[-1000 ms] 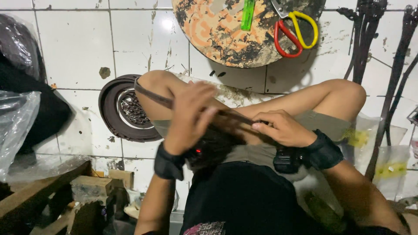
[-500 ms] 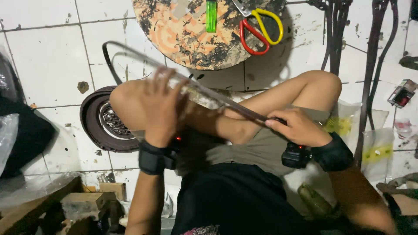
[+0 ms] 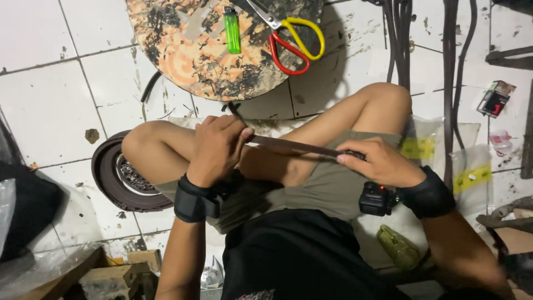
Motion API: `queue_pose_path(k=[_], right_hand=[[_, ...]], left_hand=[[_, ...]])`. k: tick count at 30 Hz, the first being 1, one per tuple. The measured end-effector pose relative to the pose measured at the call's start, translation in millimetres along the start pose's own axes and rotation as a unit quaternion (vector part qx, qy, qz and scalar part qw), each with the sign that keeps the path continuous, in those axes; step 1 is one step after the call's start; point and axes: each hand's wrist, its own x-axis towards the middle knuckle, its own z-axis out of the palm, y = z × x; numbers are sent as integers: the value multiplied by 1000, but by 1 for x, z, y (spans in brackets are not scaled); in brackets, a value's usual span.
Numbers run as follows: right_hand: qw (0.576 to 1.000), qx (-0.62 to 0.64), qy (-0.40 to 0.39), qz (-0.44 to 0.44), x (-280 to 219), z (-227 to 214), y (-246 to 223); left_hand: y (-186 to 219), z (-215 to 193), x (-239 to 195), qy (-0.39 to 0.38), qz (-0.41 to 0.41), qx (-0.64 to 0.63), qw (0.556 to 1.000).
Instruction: The person attaches metal clasps and rings to leather straps and uses a lighter to seal the connections.
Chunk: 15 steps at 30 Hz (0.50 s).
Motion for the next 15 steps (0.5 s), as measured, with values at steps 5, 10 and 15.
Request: queue_pose_path(k=[5, 10, 15], right_hand=[[991, 84, 56, -92, -1, 3, 45], [967, 128, 195, -101, -17, -40, 103], [938, 39, 343, 29, -53, -79, 142]], left_hand=[[-33, -15, -14, 9, -13, -78, 997], [-77, -73, -41, 67, -205, -3, 977], [-161, -127, -89, 108, -138, -65, 982]])
